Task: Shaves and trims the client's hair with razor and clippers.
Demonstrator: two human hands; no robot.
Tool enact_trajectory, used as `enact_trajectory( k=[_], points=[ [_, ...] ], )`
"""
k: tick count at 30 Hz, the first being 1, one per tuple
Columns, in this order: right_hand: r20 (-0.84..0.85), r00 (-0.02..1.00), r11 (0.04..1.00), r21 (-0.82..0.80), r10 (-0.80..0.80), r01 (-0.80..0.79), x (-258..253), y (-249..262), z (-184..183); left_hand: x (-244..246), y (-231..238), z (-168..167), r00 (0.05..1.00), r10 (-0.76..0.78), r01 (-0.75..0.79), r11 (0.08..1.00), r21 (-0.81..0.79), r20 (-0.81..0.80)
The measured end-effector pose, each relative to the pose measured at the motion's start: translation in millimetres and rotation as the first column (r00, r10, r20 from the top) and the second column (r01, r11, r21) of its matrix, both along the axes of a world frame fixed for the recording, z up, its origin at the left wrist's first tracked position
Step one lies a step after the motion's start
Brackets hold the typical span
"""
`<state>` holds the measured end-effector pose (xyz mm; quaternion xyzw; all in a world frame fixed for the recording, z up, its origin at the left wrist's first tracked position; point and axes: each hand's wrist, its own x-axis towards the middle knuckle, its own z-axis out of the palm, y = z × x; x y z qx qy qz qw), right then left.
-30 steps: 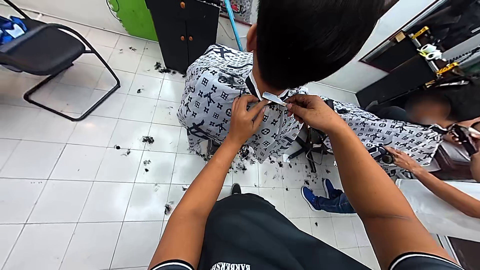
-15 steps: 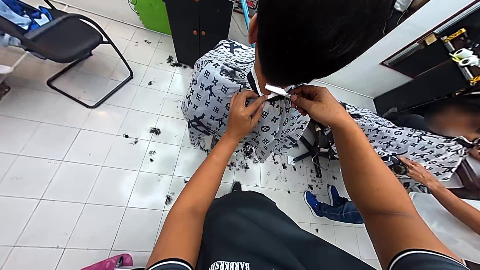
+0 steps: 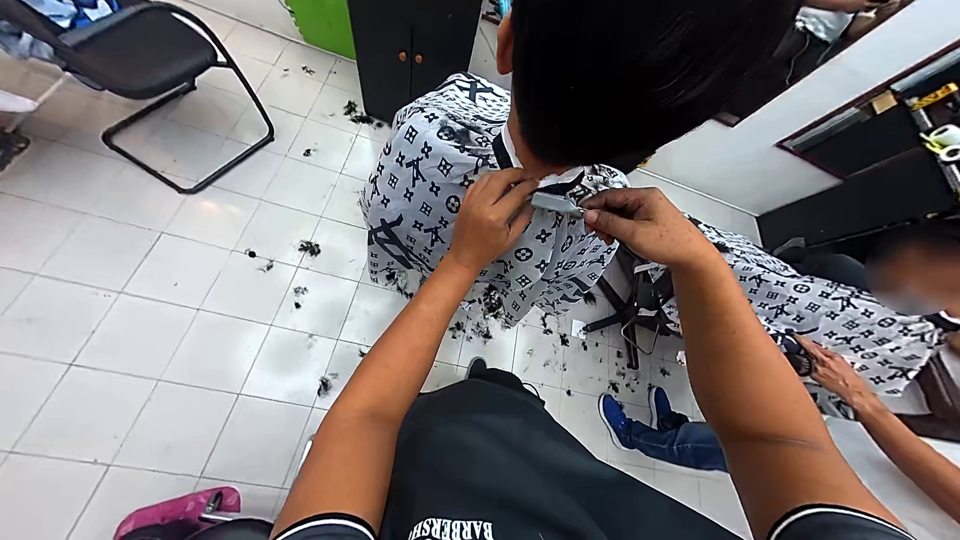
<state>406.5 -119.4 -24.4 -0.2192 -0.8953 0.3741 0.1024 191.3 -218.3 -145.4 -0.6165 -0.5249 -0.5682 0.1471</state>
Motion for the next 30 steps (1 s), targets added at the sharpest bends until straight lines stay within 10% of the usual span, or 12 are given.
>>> enact_trajectory(
  k=[30],
  points=[
    [0.056, 0.972, 0.971, -0.084, 0.229, -0.224, -2.4, 72.5, 2.7, 68.1, 14.2, -6.4, 0.924, 0.352, -0.365, 0.929, 0.064, 0.15]
  ],
)
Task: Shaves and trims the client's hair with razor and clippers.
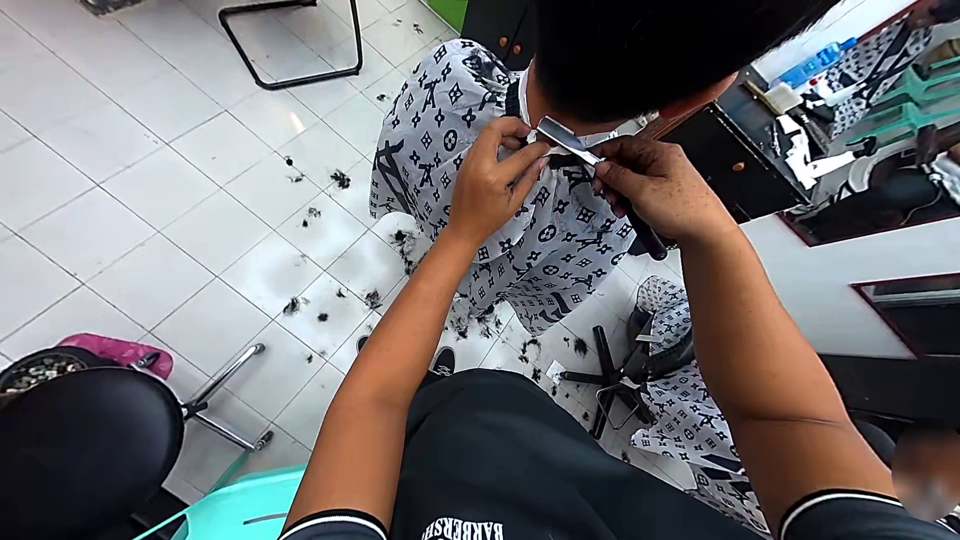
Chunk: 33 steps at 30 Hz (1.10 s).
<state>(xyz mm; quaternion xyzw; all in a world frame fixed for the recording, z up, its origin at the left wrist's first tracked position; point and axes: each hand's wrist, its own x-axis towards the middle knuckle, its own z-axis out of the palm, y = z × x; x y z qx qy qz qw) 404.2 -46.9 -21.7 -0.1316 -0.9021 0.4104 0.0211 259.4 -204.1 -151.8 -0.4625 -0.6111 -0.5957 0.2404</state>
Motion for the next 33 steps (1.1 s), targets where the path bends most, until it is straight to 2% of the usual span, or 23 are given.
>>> enact_trajectory(
  k=[3, 12, 18, 27, 33],
  points=[
    [-0.054, 0.998, 1.0, 0.006, 0.02, -0.02, 0.0, 2.8, 0.2, 0.7, 0.1, -0.5, 1.0, 0.023, -0.023, 1.0, -0.011, -0.009],
    [-0.048, 0.995, 0.995, 0.052, 0.09, -0.087, 2.1, 12.8, 1.1, 5.8, 1.4, 2.5, 0.997, 0.06, -0.061, 0.998, -0.027, -0.053],
    [-0.07, 0.973, 0.969, 0.126, 0.221, -0.212, 11.5, 43.7, 6.5, 17.4, 4.5, 12.3, 0.988, 0.099, -0.119, 0.976, -0.18, -0.115],
    [0.019, 0.977, 0.971, 0.109, 0.212, -0.213, -4.2, 53.2, 7.5, 27.9, 8.3, 4.1, 0.993, 0.103, -0.114, 0.974, -0.194, -0.065],
    [-0.053, 0.977, 0.978, 0.039, 0.208, -0.206, -7.6, 62.5, 4.8, 31.8, 8.6, 7.9, 0.986, 0.162, -0.168, 0.953, -0.253, -0.044]
  ],
)
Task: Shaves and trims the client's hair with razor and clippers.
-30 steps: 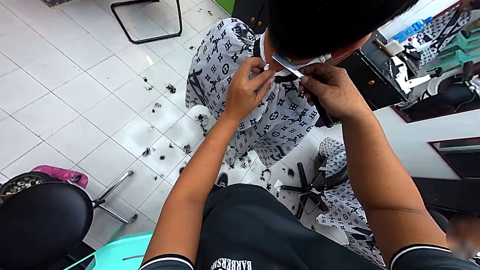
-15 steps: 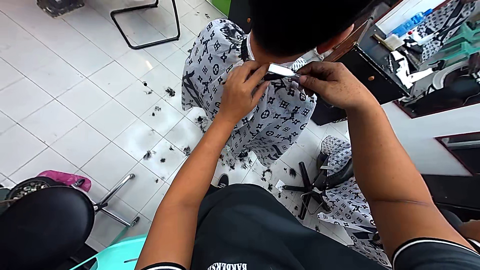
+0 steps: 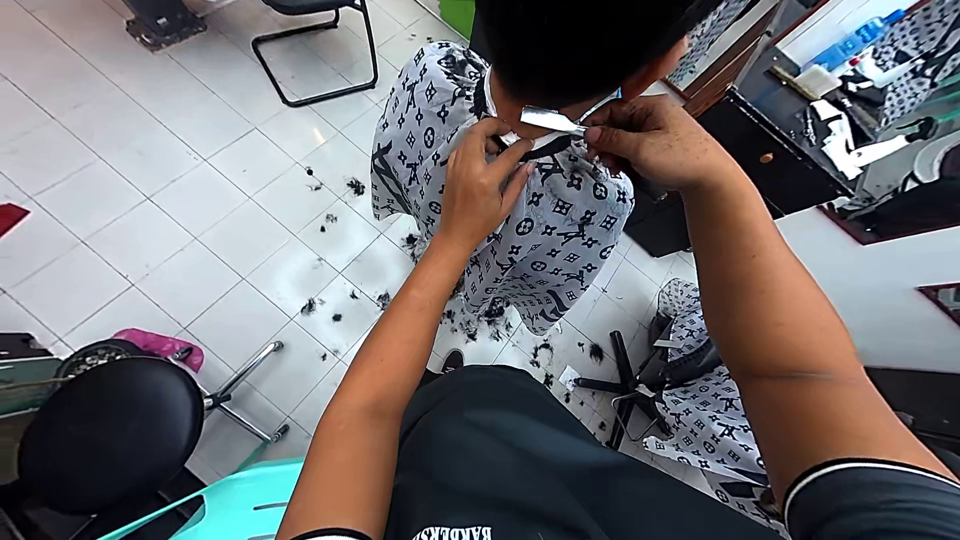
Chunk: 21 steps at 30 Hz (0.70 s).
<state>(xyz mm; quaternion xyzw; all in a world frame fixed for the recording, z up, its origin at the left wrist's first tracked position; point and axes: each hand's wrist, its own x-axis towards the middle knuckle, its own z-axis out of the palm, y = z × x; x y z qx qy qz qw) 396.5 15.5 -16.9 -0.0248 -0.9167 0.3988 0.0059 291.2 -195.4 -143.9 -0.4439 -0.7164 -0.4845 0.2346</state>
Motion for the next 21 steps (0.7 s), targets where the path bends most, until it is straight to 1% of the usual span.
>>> enact_trajectory(
  k=[3, 9, 12, 16, 19, 21],
  points=[
    [0.03, 1.0, 0.999, 0.044, 0.006, -0.007, -0.2, -0.1, 0.2, 1.3, 1.8, 1.4, 1.0, 0.019, -0.019, 1.0, -0.001, -0.001],
    [-0.043, 0.999, 1.0, -0.014, 0.023, -0.023, -1.5, 5.6, -1.4, 3.1, 1.6, 1.9, 1.0, 0.028, -0.028, 1.0, -0.009, 0.0],
    [-0.007, 1.0, 0.999, 0.029, 0.016, -0.015, -0.5, 2.4, 0.1, 3.4, 1.8, 1.5, 0.999, 0.033, -0.033, 0.999, -0.008, -0.001],
    [-0.05, 0.999, 1.0, -0.012, 0.009, -0.01, -1.1, 4.7, 0.5, 3.0, 2.2, 1.1, 0.999, 0.033, -0.033, 0.999, -0.001, -0.004],
    [-0.039, 0.999, 1.0, 0.014, 0.021, -0.021, -1.6, 4.8, -0.6, 3.2, 1.7, 0.7, 1.0, 0.029, -0.029, 1.0, -0.006, 0.002],
    [-0.044, 0.999, 1.0, -0.001, 0.013, -0.013, -1.9, 4.1, -1.4, 2.6, 1.7, 1.1, 1.0, 0.025, -0.025, 1.0, -0.012, 0.005]
  ],
)
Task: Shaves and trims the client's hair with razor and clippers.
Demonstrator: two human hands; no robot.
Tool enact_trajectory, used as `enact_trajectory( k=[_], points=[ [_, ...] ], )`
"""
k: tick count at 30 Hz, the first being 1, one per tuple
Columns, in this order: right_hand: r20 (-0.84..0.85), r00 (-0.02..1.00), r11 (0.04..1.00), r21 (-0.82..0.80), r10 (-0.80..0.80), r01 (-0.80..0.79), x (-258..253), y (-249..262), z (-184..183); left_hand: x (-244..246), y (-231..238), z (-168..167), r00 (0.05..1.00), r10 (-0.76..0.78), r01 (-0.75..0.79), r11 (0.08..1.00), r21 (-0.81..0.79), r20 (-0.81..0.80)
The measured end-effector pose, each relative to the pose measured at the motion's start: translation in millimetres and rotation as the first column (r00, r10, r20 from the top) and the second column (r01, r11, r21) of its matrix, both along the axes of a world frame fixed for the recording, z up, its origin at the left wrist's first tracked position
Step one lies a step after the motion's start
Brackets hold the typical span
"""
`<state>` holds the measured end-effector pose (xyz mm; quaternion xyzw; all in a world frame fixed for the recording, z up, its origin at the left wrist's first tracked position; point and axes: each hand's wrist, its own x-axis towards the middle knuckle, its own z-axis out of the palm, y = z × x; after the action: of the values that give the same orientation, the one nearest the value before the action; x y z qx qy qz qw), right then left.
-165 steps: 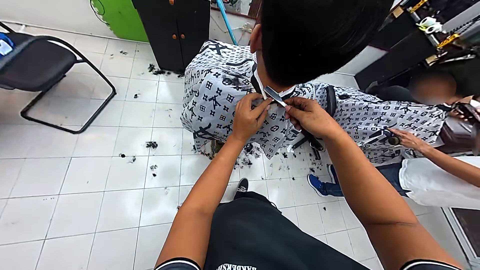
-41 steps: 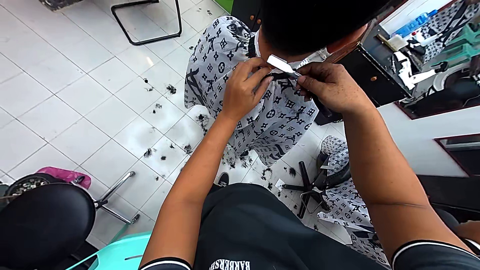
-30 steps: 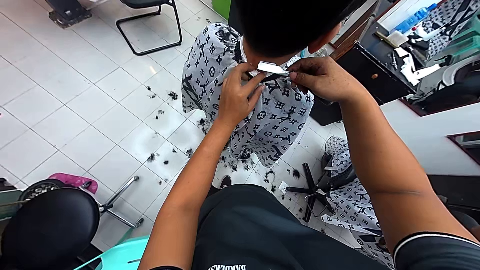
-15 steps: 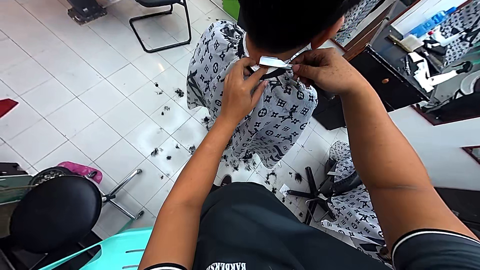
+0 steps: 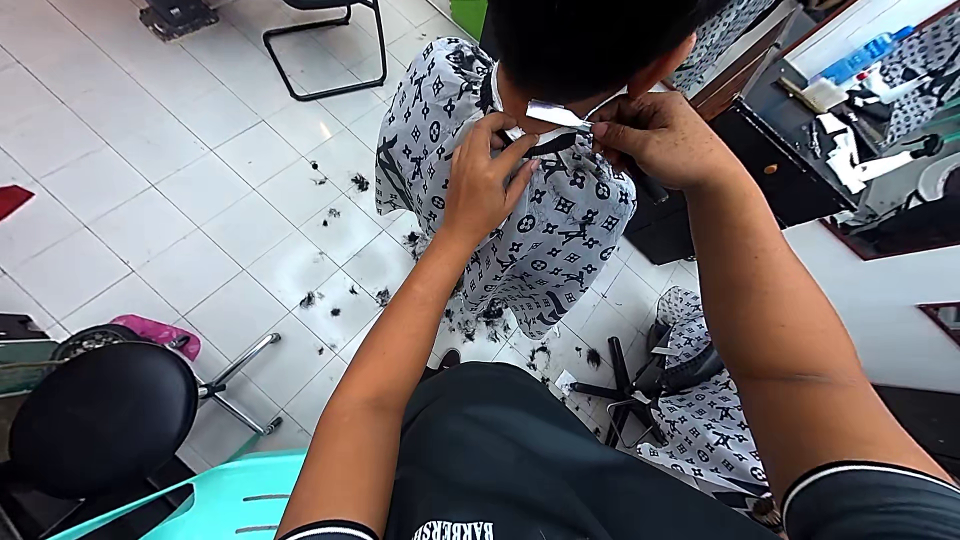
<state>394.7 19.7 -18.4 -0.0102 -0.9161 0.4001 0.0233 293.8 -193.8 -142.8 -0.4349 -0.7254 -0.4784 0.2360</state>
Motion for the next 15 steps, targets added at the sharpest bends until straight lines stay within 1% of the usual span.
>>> enact_trajectory(
  k=[3, 5, 8, 11, 13, 15],
  points=[
    [-0.003, 0.999, 0.999, 0.029, 0.045, -0.045, 5.2, -1.8, -3.4, -1.2, -2.2, -0.7, 1.0, -0.029, 0.028, 0.999, 0.021, 0.002],
    [-0.001, 0.998, 0.997, 0.026, 0.07, -0.07, 16.6, -6.6, -3.9, -3.0, -3.5, 2.0, 0.995, -0.076, 0.069, 0.992, 0.109, 0.058],
    [-0.032, 0.993, 0.992, -0.056, 0.115, -0.116, 36.8, -21.0, -2.2, -9.5, -5.1, 14.5, 0.983, -0.109, 0.071, 0.968, 0.242, 0.149],
    [-0.048, 0.985, 0.976, -0.133, 0.165, -0.17, 51.4, -44.9, -1.6, -17.7, -4.4, 20.7, 0.986, -0.092, 0.06, 0.973, 0.223, 0.137],
    [-0.033, 0.978, 0.961, -0.177, 0.208, -0.21, 52.4, -62.4, -5.0, -24.1, -4.9, 15.0, 0.993, -0.069, 0.046, 0.974, 0.222, 0.098],
    [-0.011, 0.972, 0.938, -0.257, 0.236, -0.231, 49.1, -80.0, -14.6, -31.2, -10.4, 8.4, 0.993, -0.056, 0.03, 0.971, 0.237, 0.103]
  ],
)
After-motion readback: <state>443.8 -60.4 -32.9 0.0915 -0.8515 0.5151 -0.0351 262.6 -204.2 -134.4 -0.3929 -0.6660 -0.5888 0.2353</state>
